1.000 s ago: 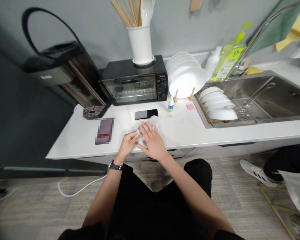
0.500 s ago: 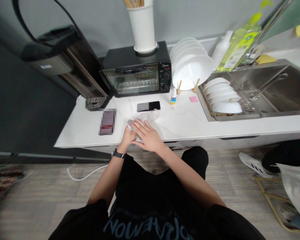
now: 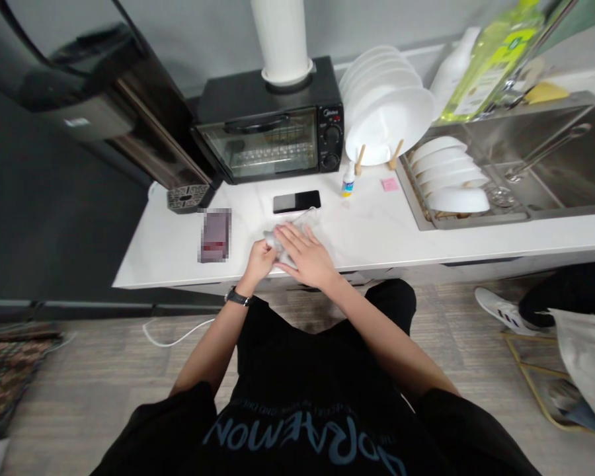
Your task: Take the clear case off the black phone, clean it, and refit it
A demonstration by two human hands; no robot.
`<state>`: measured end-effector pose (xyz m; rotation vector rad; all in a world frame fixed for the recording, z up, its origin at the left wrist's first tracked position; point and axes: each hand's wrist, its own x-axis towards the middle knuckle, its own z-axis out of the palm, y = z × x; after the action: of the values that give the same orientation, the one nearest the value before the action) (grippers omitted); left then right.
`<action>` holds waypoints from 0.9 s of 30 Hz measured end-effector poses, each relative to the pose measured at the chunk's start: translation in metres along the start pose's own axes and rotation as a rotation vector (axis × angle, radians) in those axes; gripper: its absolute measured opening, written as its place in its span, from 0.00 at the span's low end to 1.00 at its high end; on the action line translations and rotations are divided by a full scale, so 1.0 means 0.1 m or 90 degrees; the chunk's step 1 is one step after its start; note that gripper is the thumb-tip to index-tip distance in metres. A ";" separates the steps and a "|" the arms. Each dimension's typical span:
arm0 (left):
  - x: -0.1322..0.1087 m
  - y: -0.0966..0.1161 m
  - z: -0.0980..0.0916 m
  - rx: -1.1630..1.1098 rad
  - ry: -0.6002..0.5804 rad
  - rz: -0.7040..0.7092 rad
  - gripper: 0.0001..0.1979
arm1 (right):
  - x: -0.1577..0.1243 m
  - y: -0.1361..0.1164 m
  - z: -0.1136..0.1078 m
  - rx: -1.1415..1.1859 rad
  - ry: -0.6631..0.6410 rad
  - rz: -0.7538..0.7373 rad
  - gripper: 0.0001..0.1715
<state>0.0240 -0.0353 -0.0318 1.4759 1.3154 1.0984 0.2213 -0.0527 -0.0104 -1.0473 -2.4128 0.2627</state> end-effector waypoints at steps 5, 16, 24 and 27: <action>-0.01 0.05 0.03 -0.038 -0.053 0.030 0.20 | 0.04 0.14 -0.02 -0.027 0.092 0.117 0.47; 0.00 0.05 0.03 -0.030 -0.060 0.055 0.18 | -0.05 0.22 -0.02 -0.066 0.097 0.058 0.52; 0.04 -0.03 0.03 -0.033 -0.031 0.059 0.19 | -0.08 0.02 0.12 -0.066 0.085 0.000 0.48; 0.03 -0.01 0.04 -0.073 -0.044 0.065 0.19 | -0.06 0.07 0.14 -0.074 0.168 0.089 0.48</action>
<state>0.0281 -0.0322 -0.0337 1.4958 1.1217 1.1591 0.2222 -0.0516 -0.0267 -1.2232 -2.1433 0.0284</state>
